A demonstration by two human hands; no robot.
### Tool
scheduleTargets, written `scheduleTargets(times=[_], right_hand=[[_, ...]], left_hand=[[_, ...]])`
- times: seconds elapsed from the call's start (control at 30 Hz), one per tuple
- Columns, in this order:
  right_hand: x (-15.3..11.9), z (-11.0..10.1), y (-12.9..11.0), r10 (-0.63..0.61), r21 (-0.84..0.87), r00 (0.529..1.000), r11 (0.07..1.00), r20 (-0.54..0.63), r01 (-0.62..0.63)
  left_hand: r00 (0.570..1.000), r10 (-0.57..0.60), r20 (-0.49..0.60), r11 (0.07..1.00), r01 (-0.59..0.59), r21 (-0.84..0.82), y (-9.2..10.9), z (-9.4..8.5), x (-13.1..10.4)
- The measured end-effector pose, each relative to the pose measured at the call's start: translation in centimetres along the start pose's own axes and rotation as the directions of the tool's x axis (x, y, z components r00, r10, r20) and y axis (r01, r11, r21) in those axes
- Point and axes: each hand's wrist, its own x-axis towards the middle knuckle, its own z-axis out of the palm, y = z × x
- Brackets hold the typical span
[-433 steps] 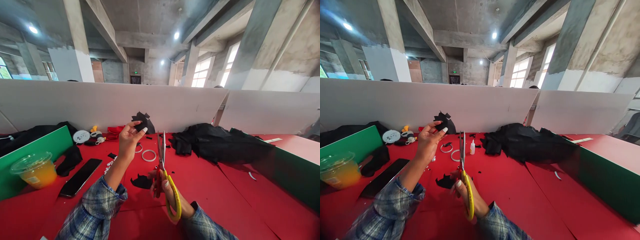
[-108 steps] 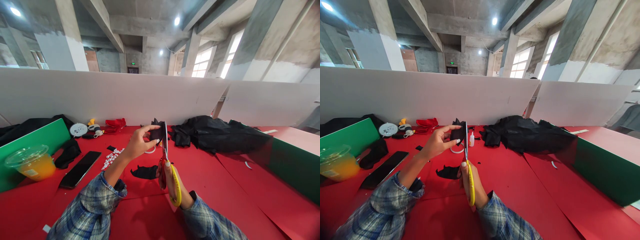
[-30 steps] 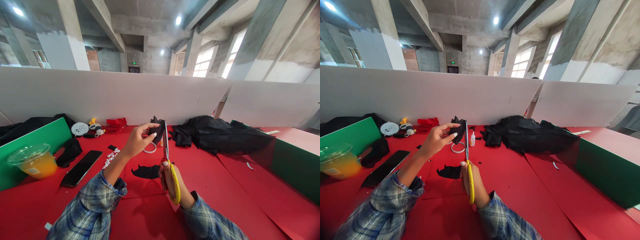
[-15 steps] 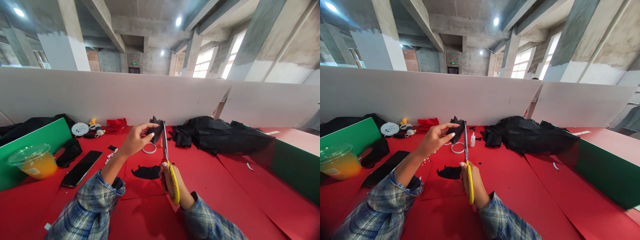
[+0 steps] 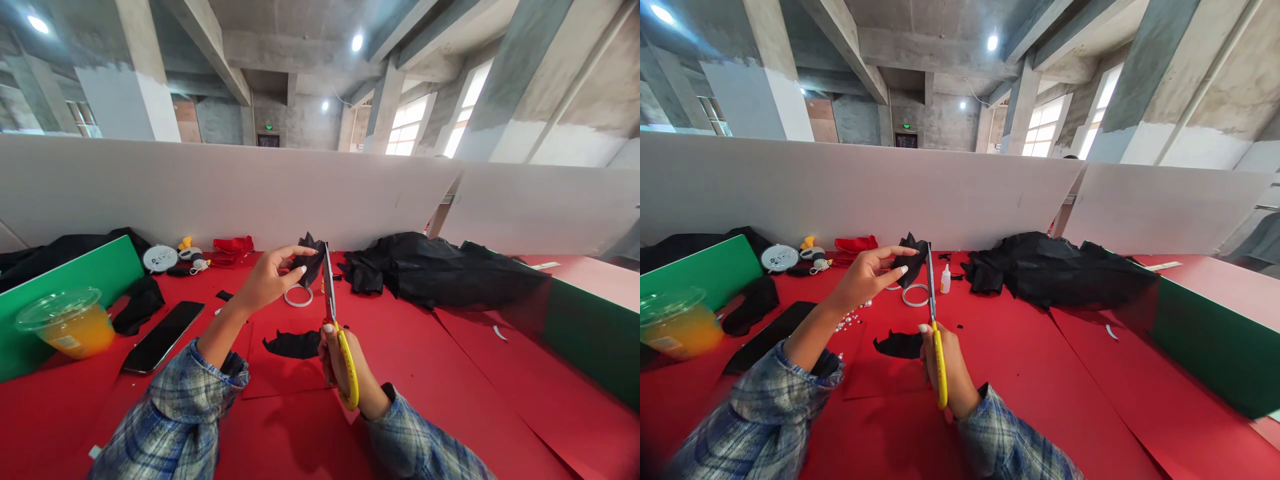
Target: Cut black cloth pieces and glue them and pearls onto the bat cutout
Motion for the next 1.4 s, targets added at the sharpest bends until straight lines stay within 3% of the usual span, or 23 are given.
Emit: scheduleTargets(times=[0.53,0.83,1.13,1.4], right_hand=[[-0.1,-0.3,0.0,-0.049,-0.042,0.998,0.998,0.048,0.051],[-0.7,-0.7,-0.1,-0.275,0.01,0.942,0.961,0.19,0.278],[-0.9,-0.7,0.5,-0.342,0.083,0.923,0.94,0.177,0.332],[-1.5,-0.8,-1.0,-0.272,-0.013,0.932,0.959,0.241,0.284]], left_hand=[[0.998,0.039,0.049,0.997,-0.042,0.067,-0.4,-1.1,0.1],[0.999,0.023,0.036,0.998,-0.025,0.054,-0.1,-1.4,0.0],[0.992,0.037,-0.121,0.999,-0.041,-0.026,-0.9,-1.0,0.1],[0.964,0.1,-0.245,0.995,-0.096,0.03,-0.7,-0.6,0.2]])
